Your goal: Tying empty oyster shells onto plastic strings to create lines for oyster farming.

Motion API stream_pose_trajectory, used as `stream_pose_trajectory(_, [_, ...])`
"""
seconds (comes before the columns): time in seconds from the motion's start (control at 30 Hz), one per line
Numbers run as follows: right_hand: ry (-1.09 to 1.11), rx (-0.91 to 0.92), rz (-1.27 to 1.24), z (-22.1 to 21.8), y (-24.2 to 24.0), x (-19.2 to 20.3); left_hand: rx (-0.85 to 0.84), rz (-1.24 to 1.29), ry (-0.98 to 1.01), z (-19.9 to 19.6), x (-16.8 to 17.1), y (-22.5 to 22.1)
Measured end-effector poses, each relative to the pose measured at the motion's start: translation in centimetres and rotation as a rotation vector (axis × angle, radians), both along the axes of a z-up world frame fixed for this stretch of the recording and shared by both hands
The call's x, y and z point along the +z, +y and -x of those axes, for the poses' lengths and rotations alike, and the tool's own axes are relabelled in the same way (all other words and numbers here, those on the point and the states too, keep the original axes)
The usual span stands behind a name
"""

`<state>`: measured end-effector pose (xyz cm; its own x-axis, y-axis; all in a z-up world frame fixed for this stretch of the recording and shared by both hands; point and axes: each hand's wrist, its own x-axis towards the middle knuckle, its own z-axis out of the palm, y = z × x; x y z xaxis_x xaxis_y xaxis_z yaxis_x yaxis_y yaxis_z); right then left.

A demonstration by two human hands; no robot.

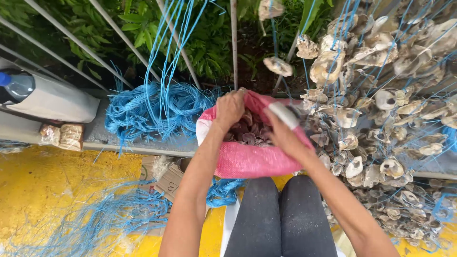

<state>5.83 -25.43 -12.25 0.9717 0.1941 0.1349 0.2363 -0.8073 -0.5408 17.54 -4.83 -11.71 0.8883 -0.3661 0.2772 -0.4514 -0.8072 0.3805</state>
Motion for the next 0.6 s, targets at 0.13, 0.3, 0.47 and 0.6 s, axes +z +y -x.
stream_pose_trajectory(0.13, [-0.403, 0.285, 0.222, 6.7, 1.2, 3.6, -0.016, 0.112, -0.044, -0.1, 1.4, 0.3])
stream_pose_trajectory(0.3, [-0.596, 0.126, 0.005, 7.0, 1.2, 6.0, 0.155, 0.375, 0.124, -0.1, 2.5, 0.7])
stream_pose_trajectory(0.47, [-0.366, -0.135, -0.053, 5.0, -1.1, 1.6, 0.227, 0.586, 0.259, -2.1, -0.5, 1.3])
stream_pose_trajectory(0.6, [-0.543, -0.086, 0.201, 5.0, -1.5, -0.7, 0.321, 0.716, 0.343, -3.0, -1.2, 1.6])
